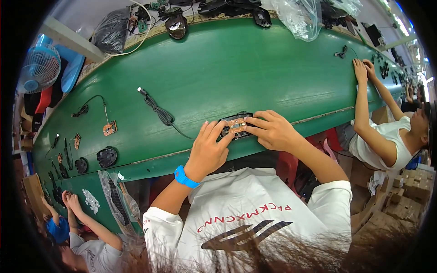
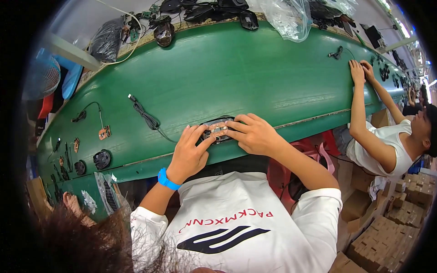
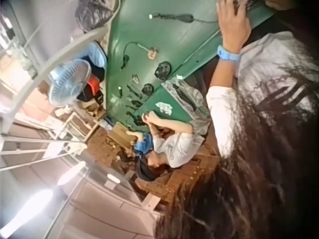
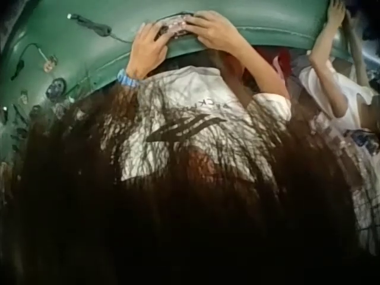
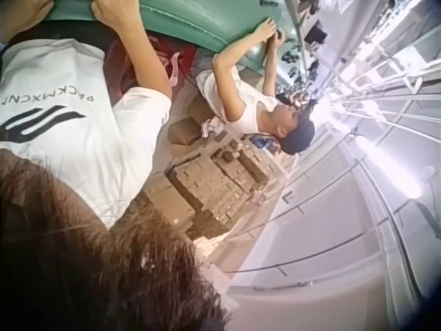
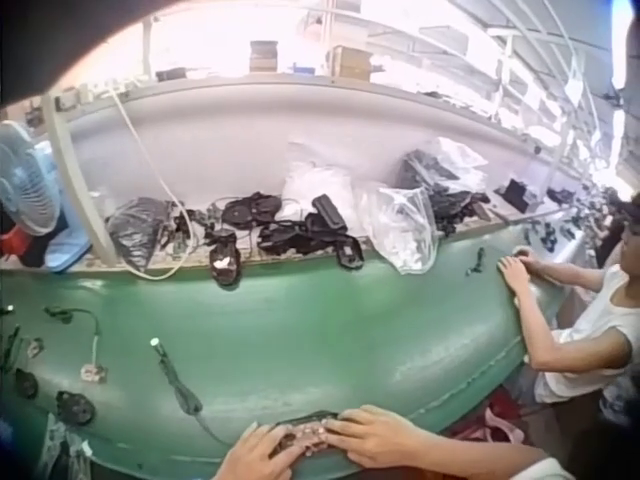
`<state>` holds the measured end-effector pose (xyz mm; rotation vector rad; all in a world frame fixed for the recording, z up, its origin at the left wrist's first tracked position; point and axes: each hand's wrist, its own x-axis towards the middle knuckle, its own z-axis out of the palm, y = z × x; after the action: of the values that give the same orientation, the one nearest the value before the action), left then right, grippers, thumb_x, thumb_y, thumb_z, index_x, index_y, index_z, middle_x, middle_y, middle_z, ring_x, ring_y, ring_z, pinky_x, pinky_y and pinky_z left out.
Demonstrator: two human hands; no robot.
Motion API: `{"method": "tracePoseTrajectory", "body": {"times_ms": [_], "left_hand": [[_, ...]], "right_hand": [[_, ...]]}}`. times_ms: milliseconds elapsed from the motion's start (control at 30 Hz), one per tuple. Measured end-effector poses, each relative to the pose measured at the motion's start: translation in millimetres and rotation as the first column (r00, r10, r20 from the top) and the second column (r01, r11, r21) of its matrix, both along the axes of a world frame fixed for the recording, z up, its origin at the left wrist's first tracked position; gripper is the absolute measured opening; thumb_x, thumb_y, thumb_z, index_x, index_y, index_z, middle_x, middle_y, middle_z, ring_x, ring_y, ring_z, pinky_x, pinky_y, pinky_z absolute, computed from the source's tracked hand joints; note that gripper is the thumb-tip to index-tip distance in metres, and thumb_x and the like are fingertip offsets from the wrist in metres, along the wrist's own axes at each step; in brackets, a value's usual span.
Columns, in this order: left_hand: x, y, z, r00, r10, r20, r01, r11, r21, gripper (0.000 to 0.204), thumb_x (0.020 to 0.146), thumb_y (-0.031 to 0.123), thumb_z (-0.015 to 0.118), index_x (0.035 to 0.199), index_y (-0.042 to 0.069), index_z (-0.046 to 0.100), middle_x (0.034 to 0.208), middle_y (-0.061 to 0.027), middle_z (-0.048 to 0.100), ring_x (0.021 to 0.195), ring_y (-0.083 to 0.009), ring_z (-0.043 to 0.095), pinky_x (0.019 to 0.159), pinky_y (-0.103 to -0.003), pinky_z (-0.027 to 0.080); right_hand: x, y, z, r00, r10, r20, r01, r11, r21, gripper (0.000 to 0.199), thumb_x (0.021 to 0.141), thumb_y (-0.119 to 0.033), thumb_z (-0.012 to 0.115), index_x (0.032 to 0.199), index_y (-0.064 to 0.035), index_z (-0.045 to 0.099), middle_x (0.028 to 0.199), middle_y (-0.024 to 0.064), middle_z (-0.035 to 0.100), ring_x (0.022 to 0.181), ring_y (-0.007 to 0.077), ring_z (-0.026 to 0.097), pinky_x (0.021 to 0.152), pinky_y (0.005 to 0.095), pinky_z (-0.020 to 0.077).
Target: Assembling the internal components and outer housing of computer mice on a production line.
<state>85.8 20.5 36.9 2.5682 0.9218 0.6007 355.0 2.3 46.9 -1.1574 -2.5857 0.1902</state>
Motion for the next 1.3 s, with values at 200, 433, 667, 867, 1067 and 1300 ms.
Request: {"method": "tracePoseTrajectory", "body": {"times_ms": [200, 433, 667, 867, 1067, 1300], "left_hand": [[3, 2, -2, 1.0, 0.001, 0.001, -0.001, 1.0, 0.011, 0.046, 0.074, 0.002, 0.068, 0.12, 0.009, 0.068, 0.136, -0.0195, 0.055, 0.125, -0.0384, 0.054, 0.111, -0.057, 0.041], [5, 3, 1, 1.0, -0.005, -0.011, 0.006, 1.0, 0.03, 0.047, 0.073, 0.002, 0.067, 0.12, 0.009, 0.068, 0.135, -0.0188, 0.056, 0.124, -0.0384, 0.054, 0.11, -0.057, 0.042], [6, 7, 4, 0.999, -0.022, -0.037, 0.024, 0.999, 0.038, 0.053, 0.072, 0.002, 0.067, 0.124, 0.011, 0.069, 0.134, -0.0173, 0.057, 0.12, -0.038, 0.056, 0.109, -0.058, 0.042], [8, 8, 6, 0.997, -0.056, -0.052, 0.058, 0.997, 0.053, 0.043, 0.075, 0.005, 0.069, 0.118, 0.011, 0.069, 0.132, -0.0172, 0.058, 0.12, -0.0361, 0.056, 0.11, -0.055, 0.042], [9, 12, 4, 0.996, -0.062, -0.066, 0.066, 0.996, 0.057, 0.046, 0.074, 0.005, 0.069, 0.12, 0.011, 0.069, 0.132, -0.0173, 0.058, 0.119, -0.0362, 0.056, 0.11, -0.054, 0.042], [13, 10, 5, 0.998, -0.054, -0.036, 0.055, 0.998, 0.039, 0.049, 0.075, 0.004, 0.069, 0.123, 0.011, 0.069, 0.132, -0.0175, 0.058, 0.12, -0.0367, 0.055, 0.11, -0.054, 0.042]], "right_hand": [[-6, -5, 4, 0.997, -0.049, 0.06, 0.044, 0.996, 0.078, 0.051, 0.073, -0.014, 0.072, 0.124, -0.0117, 0.068, 0.135, 0.0033, 0.064, 0.115, 0.0279, 0.059, 0.093, 0.0419, 0.0498], [-10, 0, 5, 0.995, -0.051, 0.084, 0.046, 0.998, 0.052, 0.052, 0.072, -0.018, 0.073, 0.123, -0.0124, 0.067, 0.126, 0.0036, 0.065, 0.115, 0.0275, 0.059, 0.093, 0.0424, 0.0497], [-10, 11, 11, 0.987, 0.001, 0.163, -0.001, 1.0, -0.005, 0.051, 0.071, -0.017, 0.073, 0.121, -0.0132, 0.067, 0.125, 0.004, 0.065, 0.115, 0.0286, 0.059, 0.093, 0.0426, 0.0497], [1, 3, 14, 0.999, 0.027, 0.03, -0.027, 1.0, -0.006, 0.043, 0.073, -0.019, 0.073, 0.115, -0.0134, 0.07, 0.124, 0.0032, 0.065, 0.114, 0.0265, 0.059, 0.094, 0.0425, 0.0479], [-3, -1, 15, 0.999, -0.053, 0.011, 0.053, 0.998, 0.036, 0.045, 0.07, -0.016, 0.071, 0.115, -0.0142, 0.071, 0.124, 0.0033, 0.065, 0.115, 0.0278, 0.058, 0.096, 0.0425, 0.0479], [-19, -12, 5, 0.969, -0.114, -0.22, 0.102, 0.992, -0.068, 0.042, 0.066, -0.009, 0.067, 0.108, -0.0102, 0.073, 0.112, 0.0067, 0.065, 0.108, 0.0305, 0.059, 0.094, 0.0456, 0.0496]]}}
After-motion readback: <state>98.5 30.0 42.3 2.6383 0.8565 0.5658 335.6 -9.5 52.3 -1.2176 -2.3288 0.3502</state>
